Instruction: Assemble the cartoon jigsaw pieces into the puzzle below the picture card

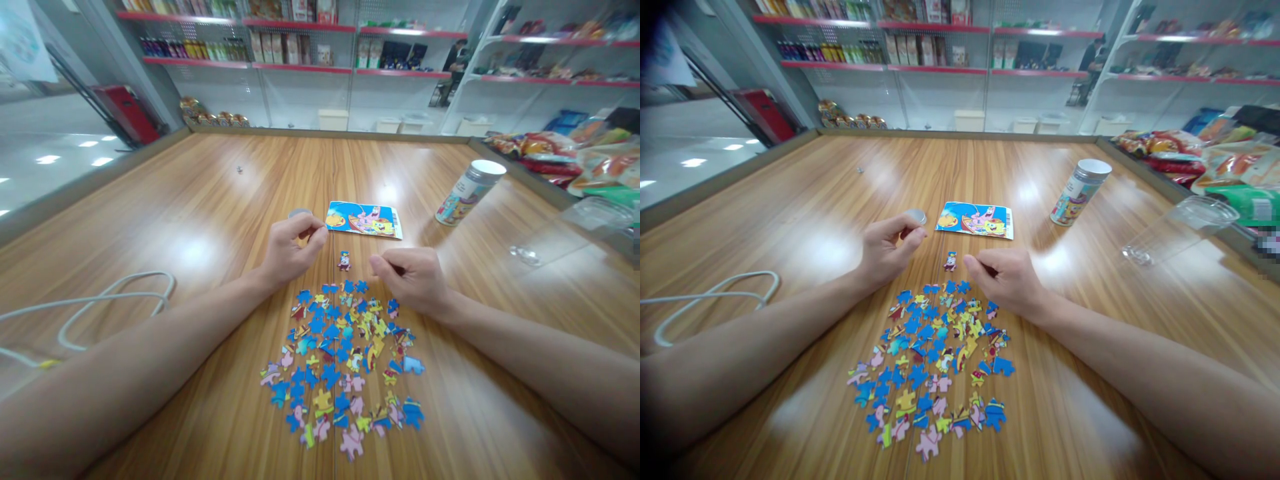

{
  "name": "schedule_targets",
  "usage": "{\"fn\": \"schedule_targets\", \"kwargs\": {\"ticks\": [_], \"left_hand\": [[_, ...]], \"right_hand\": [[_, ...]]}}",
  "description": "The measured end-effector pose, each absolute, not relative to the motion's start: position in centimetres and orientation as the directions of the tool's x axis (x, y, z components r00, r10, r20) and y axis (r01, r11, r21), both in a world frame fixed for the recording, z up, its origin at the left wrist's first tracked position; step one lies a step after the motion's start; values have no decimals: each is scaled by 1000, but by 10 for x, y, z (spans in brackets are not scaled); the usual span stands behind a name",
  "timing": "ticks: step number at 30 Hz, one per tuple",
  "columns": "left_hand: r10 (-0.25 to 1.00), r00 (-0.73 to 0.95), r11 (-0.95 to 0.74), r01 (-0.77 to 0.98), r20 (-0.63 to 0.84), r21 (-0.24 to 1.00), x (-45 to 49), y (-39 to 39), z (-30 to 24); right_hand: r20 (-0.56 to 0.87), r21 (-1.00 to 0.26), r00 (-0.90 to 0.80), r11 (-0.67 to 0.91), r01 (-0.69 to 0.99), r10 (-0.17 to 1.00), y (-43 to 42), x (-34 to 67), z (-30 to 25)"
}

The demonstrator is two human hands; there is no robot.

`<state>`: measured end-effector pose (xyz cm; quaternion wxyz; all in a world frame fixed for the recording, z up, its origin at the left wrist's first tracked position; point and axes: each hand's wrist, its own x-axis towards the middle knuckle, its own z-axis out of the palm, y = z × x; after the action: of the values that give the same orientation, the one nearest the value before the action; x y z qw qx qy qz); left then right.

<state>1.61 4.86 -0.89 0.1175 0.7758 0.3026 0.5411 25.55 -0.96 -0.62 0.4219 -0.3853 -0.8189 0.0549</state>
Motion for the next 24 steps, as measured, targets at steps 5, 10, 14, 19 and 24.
{"fn": "schedule_targets", "kwargs": {"ticks": [5,10,14,19,24], "left_hand": [[619,264,-776,352,740,523,16,49,-8],[609,335,-786,371,719,494,16,47,-6],[608,429,-793,379,668,477,16,47,-7],[553,566,-833,369,612,411,17,50,-12],[469,660,-882,317,587,349,20,51,-15]], "right_hand": [[618,-391,-352,663,638,703,-5,258,-8],[460,-335,-474,641,690,751,-1,259,-12],[422,-359,-457,608,709,783,0,258,-10],[364,-400,-462,584,706,808,1,261,-9],[345,-440,-542,642,628,767,-2,261,-10]]}}
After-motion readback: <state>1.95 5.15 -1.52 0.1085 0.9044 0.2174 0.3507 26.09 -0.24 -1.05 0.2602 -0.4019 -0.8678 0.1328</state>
